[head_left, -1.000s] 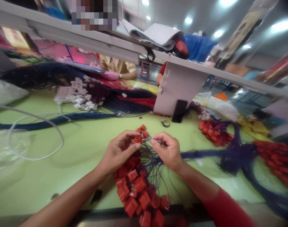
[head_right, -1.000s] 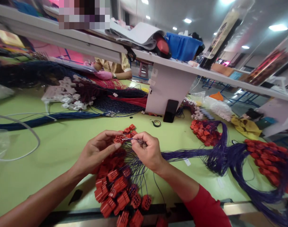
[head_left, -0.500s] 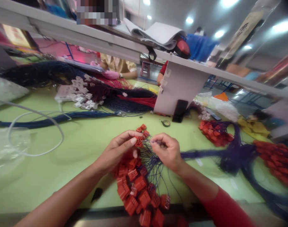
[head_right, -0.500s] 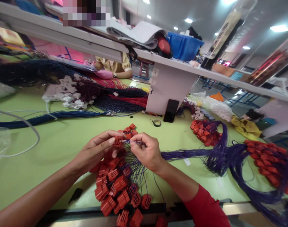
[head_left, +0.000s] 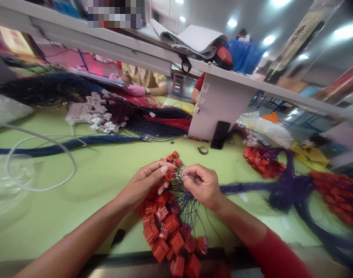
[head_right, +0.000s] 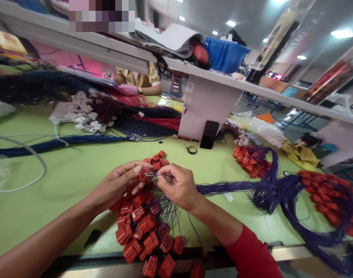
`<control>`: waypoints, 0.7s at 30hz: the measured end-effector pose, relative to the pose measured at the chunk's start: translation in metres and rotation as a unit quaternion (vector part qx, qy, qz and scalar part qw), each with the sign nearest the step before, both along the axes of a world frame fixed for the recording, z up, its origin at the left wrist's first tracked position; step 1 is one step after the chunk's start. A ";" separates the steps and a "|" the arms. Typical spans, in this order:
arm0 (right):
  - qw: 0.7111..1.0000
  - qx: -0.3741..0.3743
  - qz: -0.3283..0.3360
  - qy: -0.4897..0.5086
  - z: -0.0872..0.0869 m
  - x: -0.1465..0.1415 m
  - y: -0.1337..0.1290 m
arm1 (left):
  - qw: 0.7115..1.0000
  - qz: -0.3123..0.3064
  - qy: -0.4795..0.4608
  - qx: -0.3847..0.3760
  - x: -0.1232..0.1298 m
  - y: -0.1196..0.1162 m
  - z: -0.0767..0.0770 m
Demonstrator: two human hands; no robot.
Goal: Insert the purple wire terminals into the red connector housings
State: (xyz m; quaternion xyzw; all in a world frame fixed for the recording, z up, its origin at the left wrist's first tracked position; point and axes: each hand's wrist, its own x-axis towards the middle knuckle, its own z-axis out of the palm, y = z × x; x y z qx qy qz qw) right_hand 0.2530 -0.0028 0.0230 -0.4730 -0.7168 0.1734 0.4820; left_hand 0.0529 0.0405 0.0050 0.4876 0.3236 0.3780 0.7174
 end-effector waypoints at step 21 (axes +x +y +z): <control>0.995 -0.057 0.083 0.022 -0.003 -0.004 0.002 | 0.948 0.081 0.166 0.258 0.007 -0.003 -0.002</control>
